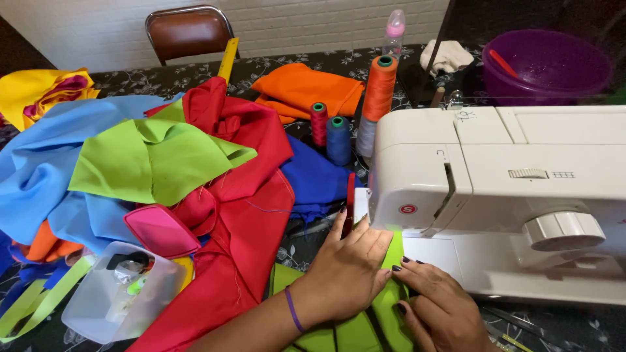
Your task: Preparing a sewing machine by threading it and trimming fabric pieces with snips.
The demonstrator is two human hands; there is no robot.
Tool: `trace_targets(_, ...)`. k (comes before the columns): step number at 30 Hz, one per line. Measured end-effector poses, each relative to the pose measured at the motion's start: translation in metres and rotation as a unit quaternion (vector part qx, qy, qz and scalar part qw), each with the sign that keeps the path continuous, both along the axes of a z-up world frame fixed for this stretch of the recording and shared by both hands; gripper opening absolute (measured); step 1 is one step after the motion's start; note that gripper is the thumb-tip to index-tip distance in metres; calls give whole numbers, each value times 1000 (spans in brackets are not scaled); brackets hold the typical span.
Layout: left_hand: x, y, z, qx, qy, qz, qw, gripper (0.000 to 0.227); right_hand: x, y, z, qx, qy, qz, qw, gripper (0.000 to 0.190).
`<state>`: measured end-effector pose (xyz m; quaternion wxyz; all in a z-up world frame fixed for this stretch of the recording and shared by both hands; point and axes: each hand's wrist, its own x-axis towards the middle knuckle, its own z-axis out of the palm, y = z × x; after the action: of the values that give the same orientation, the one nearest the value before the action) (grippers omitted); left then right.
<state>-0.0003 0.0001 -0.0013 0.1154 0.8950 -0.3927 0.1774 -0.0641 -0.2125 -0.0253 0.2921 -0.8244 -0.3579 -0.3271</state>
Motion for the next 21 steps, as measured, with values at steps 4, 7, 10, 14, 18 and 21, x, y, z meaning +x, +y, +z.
trace_targets(4, 2, -1, 1, 1, -6, 4, 1000, 61, 0, 1, 3, 13, 9, -1, 1000, 17)
trace_targets(7, 3, -1, 0, 1, -18, 8, 1000, 59, 2, 2, 6, 1, 9, 8, 1000, 20)
trace_targets(10, 2, -2, -1, 1, -20, 9, 1000, 59, 2, 5, 14, 6, 21, 26, 999, 19)
trace_targets(14, 3, -3, 0, -8, -20, 15, 1000, 55, 5, 6, 19, -8, 17, 46, 999, 18)
trace_targets(18, 2, -3, 3, -12, -36, 14, 999, 52, 7, 7, 19, -17, 11, 57, 998, 18)
trace_targets(21, 4, -4, -4, -3, -42, 24, 999, 61, 9, 5, 16, -20, 23, 69, 997, 19)
